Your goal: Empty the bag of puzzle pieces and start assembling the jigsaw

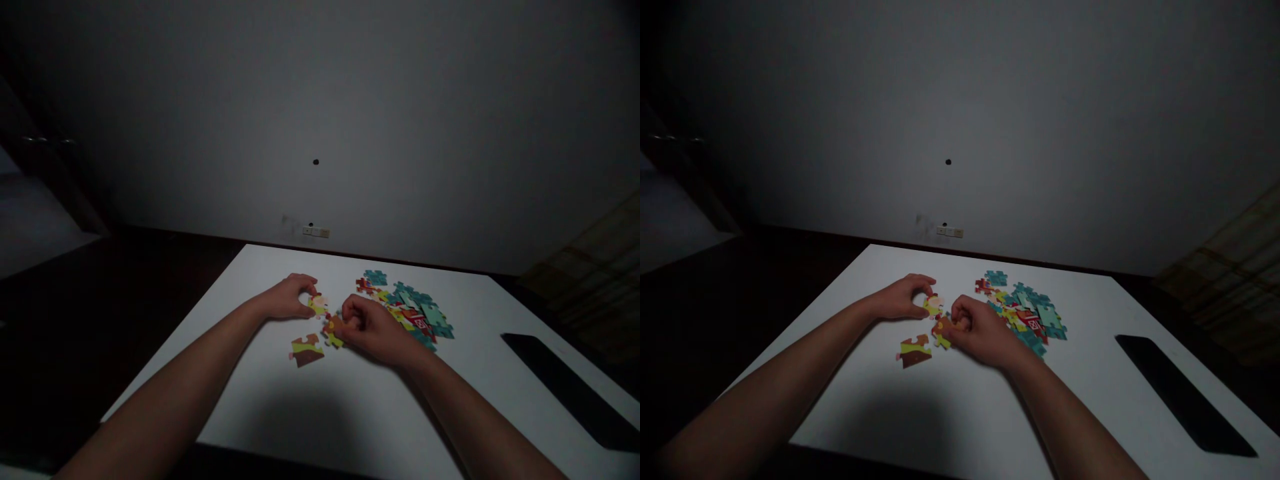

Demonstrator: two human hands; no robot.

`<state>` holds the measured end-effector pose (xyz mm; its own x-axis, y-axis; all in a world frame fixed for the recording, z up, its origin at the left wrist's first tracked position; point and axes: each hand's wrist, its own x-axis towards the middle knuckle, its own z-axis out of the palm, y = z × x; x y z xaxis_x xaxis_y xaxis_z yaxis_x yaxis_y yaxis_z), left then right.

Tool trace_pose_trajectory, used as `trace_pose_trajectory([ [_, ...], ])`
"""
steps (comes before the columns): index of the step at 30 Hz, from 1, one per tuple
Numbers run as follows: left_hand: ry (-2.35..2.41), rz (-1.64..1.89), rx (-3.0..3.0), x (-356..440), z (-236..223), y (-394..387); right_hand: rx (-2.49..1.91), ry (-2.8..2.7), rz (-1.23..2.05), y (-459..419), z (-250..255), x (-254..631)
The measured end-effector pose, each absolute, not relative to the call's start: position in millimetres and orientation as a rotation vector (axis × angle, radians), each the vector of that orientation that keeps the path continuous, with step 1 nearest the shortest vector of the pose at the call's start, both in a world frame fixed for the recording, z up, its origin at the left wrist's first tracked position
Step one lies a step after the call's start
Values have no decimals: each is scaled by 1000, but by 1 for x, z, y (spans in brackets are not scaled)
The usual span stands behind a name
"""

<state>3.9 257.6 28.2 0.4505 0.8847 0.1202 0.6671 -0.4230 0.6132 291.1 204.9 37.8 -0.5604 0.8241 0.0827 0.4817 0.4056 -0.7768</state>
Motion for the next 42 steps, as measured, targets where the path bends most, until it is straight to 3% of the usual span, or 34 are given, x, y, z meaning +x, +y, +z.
trace_pose_trajectory([
  [5, 1281, 601, 2219, 4, 28, 258, -1079, -2058, 1300, 204, 41, 287],
  [13, 1270, 618, 2212, 5, 25, 260, -1157, -2283, 925, 199, 44, 279],
  [42, 1096, 626, 2065, 11, 31, 258, -1301, -2035, 696, 223, 32, 297],
])
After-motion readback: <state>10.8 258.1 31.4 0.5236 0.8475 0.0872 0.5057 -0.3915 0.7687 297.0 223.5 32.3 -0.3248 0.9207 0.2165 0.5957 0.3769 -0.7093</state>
